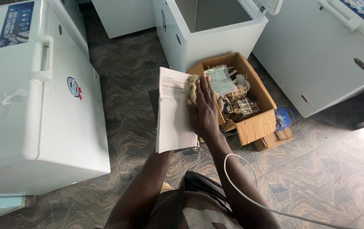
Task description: The person wipes the surfaces of several printed documents and manuals with a cloth. They handle each item one at a time, wiping both sides, then place them into a cardboard box. The person repeats this process for multiple documents throughout the clip.
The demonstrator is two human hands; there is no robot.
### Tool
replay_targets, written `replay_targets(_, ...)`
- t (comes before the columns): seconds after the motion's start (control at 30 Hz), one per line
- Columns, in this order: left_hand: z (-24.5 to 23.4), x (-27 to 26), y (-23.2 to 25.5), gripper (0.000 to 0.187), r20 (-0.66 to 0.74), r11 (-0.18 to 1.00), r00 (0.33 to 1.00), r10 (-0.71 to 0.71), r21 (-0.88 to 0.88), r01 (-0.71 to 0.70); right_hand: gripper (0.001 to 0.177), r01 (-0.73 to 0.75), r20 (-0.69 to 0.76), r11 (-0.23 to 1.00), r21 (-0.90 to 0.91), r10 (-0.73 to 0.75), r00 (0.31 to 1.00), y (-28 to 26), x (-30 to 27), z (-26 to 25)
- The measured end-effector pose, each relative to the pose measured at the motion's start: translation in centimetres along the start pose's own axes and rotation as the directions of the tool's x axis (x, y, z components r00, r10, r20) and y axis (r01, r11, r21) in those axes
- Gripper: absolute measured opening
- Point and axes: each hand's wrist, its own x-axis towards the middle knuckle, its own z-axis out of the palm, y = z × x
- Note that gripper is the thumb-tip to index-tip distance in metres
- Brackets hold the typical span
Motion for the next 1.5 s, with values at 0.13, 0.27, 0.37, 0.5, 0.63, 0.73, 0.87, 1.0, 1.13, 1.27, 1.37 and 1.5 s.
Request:
replay_targets(0.13,8.2,-1.2,1.6,0.065,0.122,0.975,0.988,0.091,0.190,-0.113,0.060,-0.017,-0.003,1.000,-0.004,0.017,1.000,0.2,-1.2,0.9)
replay_targets(0.27,11.4,-0.8,1.5,0.071,0.091,0.983,0.994,0.060,0.169,-0.075,0.061,-0.009,-0.006,1.000,0.012,0.009,1.000,0.2,-2.7,1.8)
replay_targets(0.37,12.6,-0.6,1.9,0.076,0.069,0.987,0.997,0.037,0.152,-0.047,0.060,-0.009,0.026,1.000,-0.015,0.009,1.000,0.4,-3.9,2.7)
replay_targets(0.5,13.9,-0.1,2.5,0.082,0.041,0.991,0.999,0.008,0.129,-0.013,0.058,0.001,0.059,1.000,-0.006,0.000,0.998,-1.3,-4.6,2.6)
replay_targets(0.63,14.6,-0.9,3.6,0.089,0.014,0.994,1.000,-0.011,0.110,0.009,0.055,0.025,0.063,0.999,0.038,-0.028,0.998,-2.2,-5.7,3.1)
replay_targets(0.73,17.0,-0.6,4.0,0.092,-0.001,0.994,1.000,-0.015,0.104,0.015,0.053,0.008,0.060,0.990,0.140,-0.017,0.998,-3.0,-6.5,3.2)
replay_targets(0.87,18.3,-1.1,4.5,0.091,-0.003,0.995,1.000,-0.022,0.092,0.022,0.049,0.057,0.050,0.988,0.142,-0.065,0.997,-3.8,-7.3,3.2)
replay_targets(1.0,15.5,-0.7,4.6,0.089,0.056,0.997,0.998,-0.020,0.074,0.016,0.052,0.044,0.084,0.984,0.171,-0.060,0.995,-4.3,-8.2,3.3)
replay_targets(1.13,10.9,0.8,4.4,0.084,0.148,0.994,0.989,0.006,0.110,-0.023,0.052,0.034,0.106,0.979,0.202,-0.056,0.993,-5.3,-8.2,2.1)
replay_targets(1.27,5.7,2.5,3.7,0.080,0.240,0.988,0.970,0.029,0.139,-0.064,0.047,-0.056,0.133,0.950,0.306,0.016,0.991,-6.9,-7.7,0.6)
replay_targets(1.37,-3.0,2.6,3.9,0.080,0.311,0.982,0.949,0.045,0.160,-0.099,0.038,-0.187,0.181,0.893,0.410,0.121,0.976,-6.0,-8.1,1.0)
replay_targets(1.5,-1.2,2.9,2.2,0.083,-0.138,0.522,0.927,0.348,0.850,-0.070,0.035,-0.556,0.398,0.658,0.508,0.393,0.829,-5.0,-8.3,1.0)
